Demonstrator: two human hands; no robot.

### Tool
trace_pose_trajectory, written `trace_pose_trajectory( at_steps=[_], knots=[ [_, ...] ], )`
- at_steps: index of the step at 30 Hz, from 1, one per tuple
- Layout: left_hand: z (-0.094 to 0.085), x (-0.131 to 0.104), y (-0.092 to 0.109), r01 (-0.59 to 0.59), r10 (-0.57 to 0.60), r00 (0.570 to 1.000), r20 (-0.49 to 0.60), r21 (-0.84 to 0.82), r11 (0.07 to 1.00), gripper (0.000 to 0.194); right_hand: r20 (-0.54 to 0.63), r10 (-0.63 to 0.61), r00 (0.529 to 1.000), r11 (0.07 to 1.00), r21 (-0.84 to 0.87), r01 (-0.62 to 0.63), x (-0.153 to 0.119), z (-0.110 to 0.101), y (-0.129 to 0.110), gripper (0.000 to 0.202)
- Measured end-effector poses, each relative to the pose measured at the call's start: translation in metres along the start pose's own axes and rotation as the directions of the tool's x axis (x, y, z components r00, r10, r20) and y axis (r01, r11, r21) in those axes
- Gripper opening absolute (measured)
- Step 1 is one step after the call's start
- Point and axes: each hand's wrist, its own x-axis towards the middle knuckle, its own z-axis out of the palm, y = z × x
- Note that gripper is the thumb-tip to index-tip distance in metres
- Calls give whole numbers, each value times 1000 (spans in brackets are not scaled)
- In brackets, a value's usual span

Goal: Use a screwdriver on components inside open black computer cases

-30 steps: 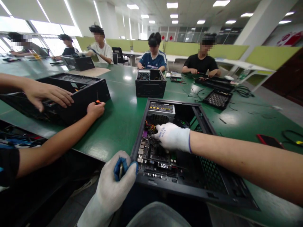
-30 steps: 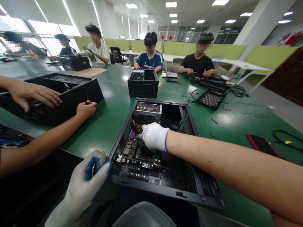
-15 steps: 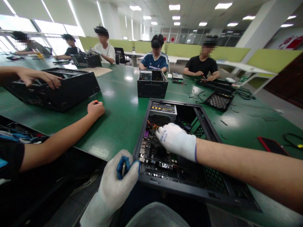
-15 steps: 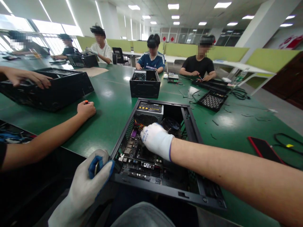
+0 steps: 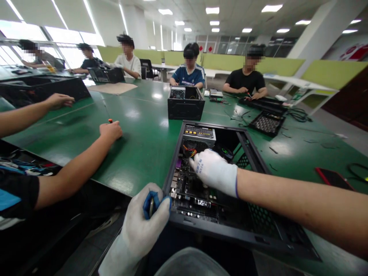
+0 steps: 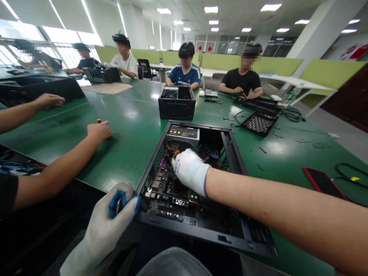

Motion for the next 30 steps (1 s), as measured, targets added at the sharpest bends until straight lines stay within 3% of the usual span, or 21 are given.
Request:
trace_pose_trajectory(
  at_steps=[5,10,18,24,30],
  knots=[
    [-1,0,0,13,-13,1000,17,-19,1000,31,-15,125,992,992,-13,-126,-35,5,4,50],
    [-1,-1,-2,-15,15,1000,19,-19,1000,32,-81,201,976,979,-6,-202,-52,23,32,52],
    [0,0,-1,-17,17,1000,-4,-13,1000,31,-135,219,966,976,24,-218,-44,41,78,45],
    [-1,-2,-1,-9,9,1000,-12,-9,1000,31,-49,192,980,979,83,-187,-36,43,92,48],
    [-1,-3,-2,-2,2,1000,-14,11,1000,32,78,190,979,982,2,-191,-25,50,101,43]
  ],
)
